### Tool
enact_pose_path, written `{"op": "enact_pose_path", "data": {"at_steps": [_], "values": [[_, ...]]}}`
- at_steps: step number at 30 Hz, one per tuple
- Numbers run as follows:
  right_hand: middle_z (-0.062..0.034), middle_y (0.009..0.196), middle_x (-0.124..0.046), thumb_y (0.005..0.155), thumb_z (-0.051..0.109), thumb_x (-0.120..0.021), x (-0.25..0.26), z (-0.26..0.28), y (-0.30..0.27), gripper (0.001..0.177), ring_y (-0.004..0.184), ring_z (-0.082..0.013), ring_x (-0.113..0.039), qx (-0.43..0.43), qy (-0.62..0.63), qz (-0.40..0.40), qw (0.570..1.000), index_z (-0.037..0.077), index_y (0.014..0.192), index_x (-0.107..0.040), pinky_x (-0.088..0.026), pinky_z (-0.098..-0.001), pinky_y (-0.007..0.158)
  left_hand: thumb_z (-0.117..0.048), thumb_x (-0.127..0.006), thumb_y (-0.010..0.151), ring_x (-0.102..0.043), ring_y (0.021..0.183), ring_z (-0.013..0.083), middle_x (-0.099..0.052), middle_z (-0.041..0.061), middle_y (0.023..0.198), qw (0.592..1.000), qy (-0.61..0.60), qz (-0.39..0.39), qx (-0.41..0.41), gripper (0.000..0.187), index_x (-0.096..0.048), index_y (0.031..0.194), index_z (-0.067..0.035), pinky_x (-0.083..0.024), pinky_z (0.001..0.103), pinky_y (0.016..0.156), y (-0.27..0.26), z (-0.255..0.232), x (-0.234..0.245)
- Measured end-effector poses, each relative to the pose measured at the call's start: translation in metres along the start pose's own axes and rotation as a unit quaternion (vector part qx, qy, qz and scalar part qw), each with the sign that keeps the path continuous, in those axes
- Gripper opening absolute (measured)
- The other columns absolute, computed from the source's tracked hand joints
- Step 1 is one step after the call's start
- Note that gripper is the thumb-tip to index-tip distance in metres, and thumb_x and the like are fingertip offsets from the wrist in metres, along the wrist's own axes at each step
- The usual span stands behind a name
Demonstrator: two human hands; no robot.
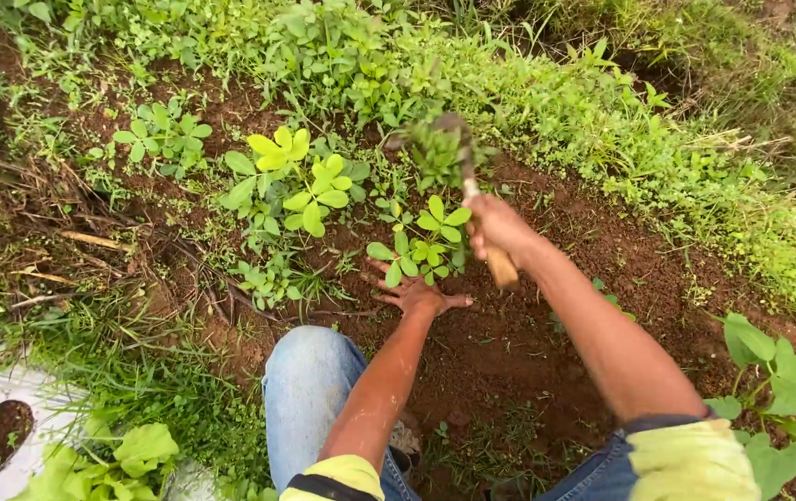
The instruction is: The person uses a hand hoe to loosen the soil and remove weeds around small plants in a garden. They repeatedly strike the ground with the tool and pull out the uprooted weeds by hand.
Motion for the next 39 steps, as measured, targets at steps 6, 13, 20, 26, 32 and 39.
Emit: {"op": "enact_pose_path", "data": {"at_steps": [6, 13, 20, 26, 32, 39], "values": [[0.0044, 0.074, -0.046, 0.107, 0.023, -0.04, -0.002, 0.019, 0.008, 0.027, 0.05, -0.0049, -0.047, 0.028, -0.021, -0.017, 0.999, 0.004, 0.126, -0.038, -0.049, -0.0217, 0.038, -0.089, -0.07, 0.058, -0.015, 0.153, 0.0512, -0.021, 0.028, 0.166, 0.999, -0.051, 0.017, -0.005, 0.147, -0.016, 0.161, 0.001, -0.001, 0.079, 0.114, 0.037, 0.002, -0.018], [0.0028, 0.073, -0.047, 0.107, 0.023, -0.041, 0.017, -0.001, -0.02, 0.022, 0.047, -0.0067, -0.047, -0.027, -0.008, 0.005, 1.0, 0.007, 0.121, -0.041, -0.047, -0.0222, 0.036, -0.09, -0.074, 0.044, -0.025, 0.143, 0.0561, -0.024, 0.029, 0.157, 0.997, -0.072, -0.013, -0.017, 0.149, -0.025, 0.157, -0.006, -0.025, 0.075, 0.108, 0.009, 0.002, 0.004], [0.0022, 0.071, -0.045, 0.108, 0.025, -0.041, 0.016, -0.028, -0.058, 0.027, 0.045, -0.0074, -0.045, -0.06, -0.009, 0.011, 0.998, 0.004, 0.124, -0.041, -0.045, -0.0224, 0.034, -0.084, -0.085, 0.039, 0.014, 0.146, 0.0642, 0.031, 0.038, 0.157, 0.992, -0.102, -0.071, 0.027, 0.184, 0.034, 0.155, -0.004, -0.004, 0.077, 0.113, 0.107, 0.017, -0.07], [0.002, 0.072, -0.048, 0.108, 0.024, -0.04, 0.01, -0.039, -0.066, 0.027, 0.045, -0.0079, -0.046, -0.06, -0.004, 0.002, 0.998, 0.005, 0.126, -0.039, -0.045, -0.0234, 0.034, -0.084, -0.084, 0.043, 0.009, 0.145, 0.0671, 0.032, 0.029, 0.161, 0.995, -0.089, -0.044, 0.006, 0.171, 0.012, 0.164, -0.012, -0.005, 0.083, 0.11, 0.099, 0.018, -0.065], [0.0015, 0.073, -0.046, 0.108, 0.02, -0.039, 0.038, -0.059, -0.072, 0.015, 0.049, -0.0084, -0.046, 0.014, 0.063, -0.1, 0.993, 0.009, 0.118, -0.039, -0.047, -0.0228, 0.037, -0.085, -0.085, 0.044, 0.012, 0.147, 0.0631, 0.033, 0.026, 0.162, 0.997, -0.067, -0.039, 0.018, 0.171, 0.015, 0.163, -0.013, -0.005, 0.083, 0.109, 0.123, 0.02, -0.083], [0.0024, 0.071, -0.046, 0.108, 0.026, -0.04, 0.03, -0.093, -0.105, 0.016, 0.046, -0.0095, -0.044, -0.024, 0.113, -0.101, 0.988, 0.011, 0.115, -0.04, -0.045, -0.0238, 0.036, -0.089, -0.079, 0.049, 0.006, 0.148, 0.0631, 0.015, 0.033, 0.165, 0.999, -0.048, -0.018, 0.01, 0.164, 0.006, 0.164, -0.007, -0.005, 0.082, 0.11, 0.072, 0.009, -0.044]]}}
Point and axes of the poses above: each hand's wrist, its own y-axis towards the middle knuckle, its own x-axis out of the back of the hand, z = x × y, the point moved 8 cm from there along y, towards the middle knuckle
